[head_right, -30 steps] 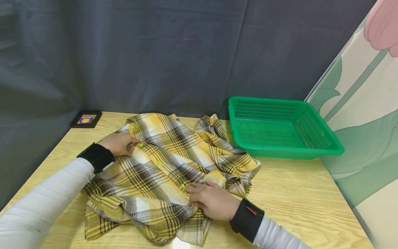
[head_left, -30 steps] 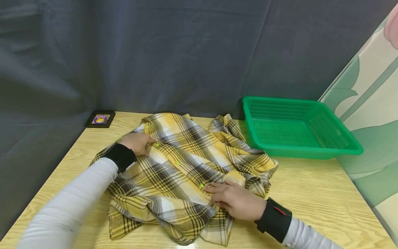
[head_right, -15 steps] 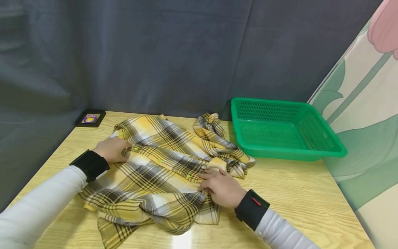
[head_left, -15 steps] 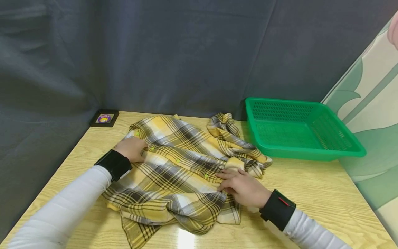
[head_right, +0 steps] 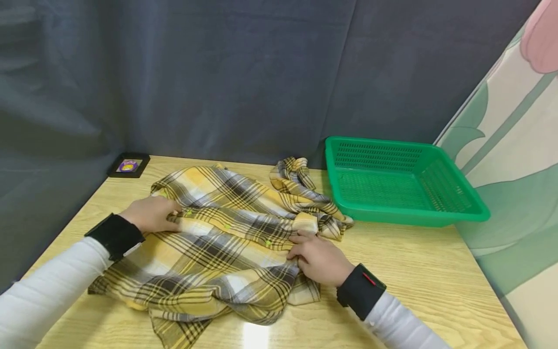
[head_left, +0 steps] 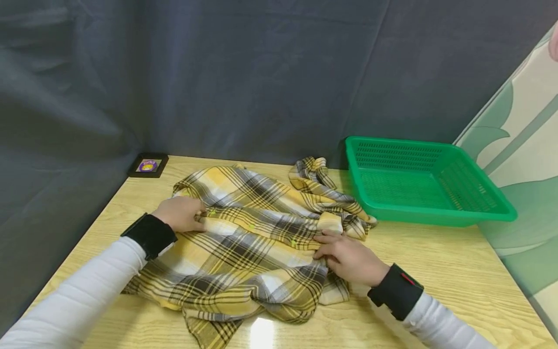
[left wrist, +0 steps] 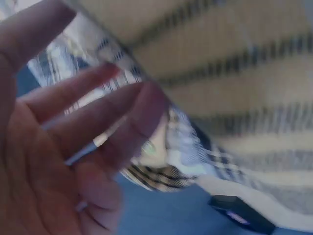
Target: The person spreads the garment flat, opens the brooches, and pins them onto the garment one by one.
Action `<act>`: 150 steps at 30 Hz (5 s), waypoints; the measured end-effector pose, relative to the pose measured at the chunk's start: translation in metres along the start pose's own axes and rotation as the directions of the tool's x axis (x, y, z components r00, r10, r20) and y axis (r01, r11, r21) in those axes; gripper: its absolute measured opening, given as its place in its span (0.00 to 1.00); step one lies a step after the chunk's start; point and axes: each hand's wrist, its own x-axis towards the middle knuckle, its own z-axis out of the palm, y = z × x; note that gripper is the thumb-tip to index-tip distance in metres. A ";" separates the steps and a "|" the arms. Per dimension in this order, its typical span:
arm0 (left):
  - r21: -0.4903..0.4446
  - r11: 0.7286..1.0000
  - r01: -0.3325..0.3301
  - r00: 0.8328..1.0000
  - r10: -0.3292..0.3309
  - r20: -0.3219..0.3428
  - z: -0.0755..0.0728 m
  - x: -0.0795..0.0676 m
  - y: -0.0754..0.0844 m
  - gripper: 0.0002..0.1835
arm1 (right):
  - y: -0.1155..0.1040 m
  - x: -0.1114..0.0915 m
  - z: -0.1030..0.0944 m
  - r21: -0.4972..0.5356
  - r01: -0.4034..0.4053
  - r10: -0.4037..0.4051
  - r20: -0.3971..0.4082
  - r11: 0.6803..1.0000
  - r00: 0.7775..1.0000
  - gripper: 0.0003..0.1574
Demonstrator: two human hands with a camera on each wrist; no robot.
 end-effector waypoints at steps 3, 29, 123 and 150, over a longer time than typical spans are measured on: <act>-0.057 0.996 -0.072 0.996 0.068 -0.065 -0.008 0.000 -0.010 0.11 | -0.007 -0.009 -0.006 0.119 -0.050 0.058 -0.064 0.992 0.996 0.17; 0.059 0.998 -0.012 0.949 -0.008 0.314 -0.026 0.025 -0.013 0.55 | -0.018 -0.014 0.001 -0.167 -0.273 0.301 0.178 0.947 0.937 0.53; 0.117 0.979 -0.166 0.982 0.153 0.113 -0.004 -0.018 -0.012 0.31 | 0.009 0.080 -0.032 -0.389 -0.507 0.618 0.251 0.769 0.745 0.54; 0.026 0.955 -0.296 0.953 0.293 0.079 -0.073 0.029 -0.001 0.19 | -0.090 0.050 -0.064 -0.325 -0.318 0.378 0.141 0.890 0.915 0.38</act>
